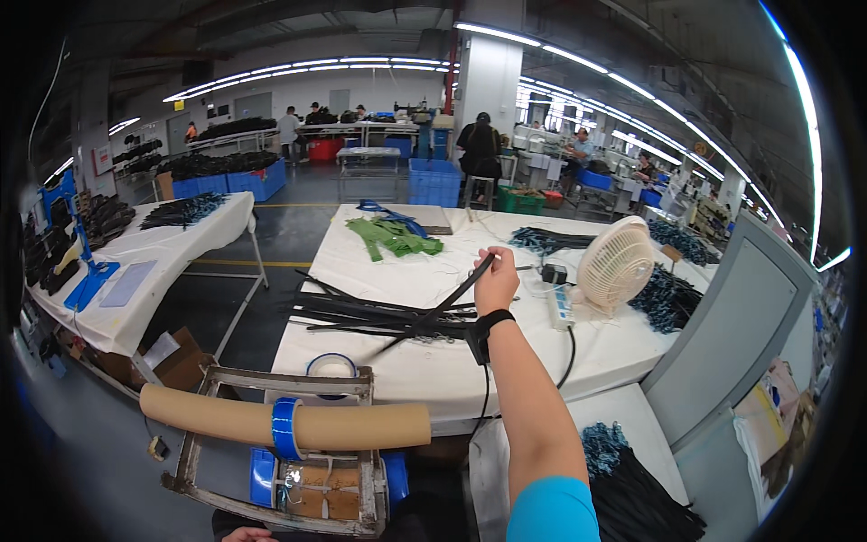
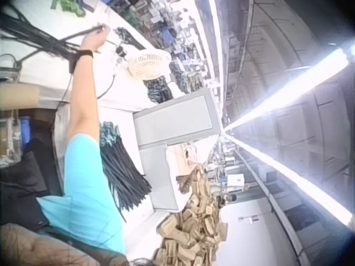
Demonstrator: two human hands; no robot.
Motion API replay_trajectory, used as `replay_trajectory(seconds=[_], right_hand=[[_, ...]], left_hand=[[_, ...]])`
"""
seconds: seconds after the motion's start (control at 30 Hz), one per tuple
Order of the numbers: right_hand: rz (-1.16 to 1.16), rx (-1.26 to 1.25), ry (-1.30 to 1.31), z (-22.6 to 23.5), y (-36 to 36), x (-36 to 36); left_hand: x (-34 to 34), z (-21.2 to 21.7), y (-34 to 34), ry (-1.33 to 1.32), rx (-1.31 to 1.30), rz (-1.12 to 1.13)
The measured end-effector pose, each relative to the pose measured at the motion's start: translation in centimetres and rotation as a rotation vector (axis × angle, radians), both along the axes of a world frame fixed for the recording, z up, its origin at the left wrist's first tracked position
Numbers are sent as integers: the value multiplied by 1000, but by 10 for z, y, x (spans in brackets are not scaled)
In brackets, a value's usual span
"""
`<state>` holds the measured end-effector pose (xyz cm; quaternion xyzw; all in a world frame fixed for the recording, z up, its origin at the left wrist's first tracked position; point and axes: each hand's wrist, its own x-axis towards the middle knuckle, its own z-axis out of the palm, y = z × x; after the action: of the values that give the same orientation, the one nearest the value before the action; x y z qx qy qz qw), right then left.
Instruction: The recorder is assembling small leather accessories by attaching metal rings and findings to black leather strips at a workshop station.
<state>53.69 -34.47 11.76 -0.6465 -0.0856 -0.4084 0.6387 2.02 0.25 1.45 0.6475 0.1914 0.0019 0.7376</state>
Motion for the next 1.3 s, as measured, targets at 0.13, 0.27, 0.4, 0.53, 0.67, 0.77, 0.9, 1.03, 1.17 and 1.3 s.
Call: replay_trajectory(seconds=[0.13, 0.27, 0.4, 0.53, 0.67, 0.77, 0.9, 1.03, 1.17, 1.3], right_hand=[[408, 400, -45, 75, -28, -56], [530, 360, -93, 128, -62, -166], [392, 24, 36, 121, -63, -296], [722, -76, 249, 75, -39, -414], [993, -441, 378, 26, -7, -494], [1056, -523, 348, 2, 41, -507], [1197, -454, 631, -42, 58, -519], [1339, -326, 762, -73, 60, -526], [1168, -746, 477, -66, 79, -510], [1197, -450, 653, -80, 109, -505]], left_hand=[[-3, 7, -1, -36, -2, -35], [-15, 4, 3, -79, -3, -67], [-26, 4, 1, -95, -80, -123], [-21, 22, -7, -71, -101, -346], [-3, 31, -24, -152, -354, -736], [9, 41, -44, -165, -666, -864], [-5, 37, -30, -134, -547, -664], [-28, 33, -20, -81, -372, -606], [-38, 26, -18, -417, 211, -577], [-44, 32, -23, -334, 221, -579]])
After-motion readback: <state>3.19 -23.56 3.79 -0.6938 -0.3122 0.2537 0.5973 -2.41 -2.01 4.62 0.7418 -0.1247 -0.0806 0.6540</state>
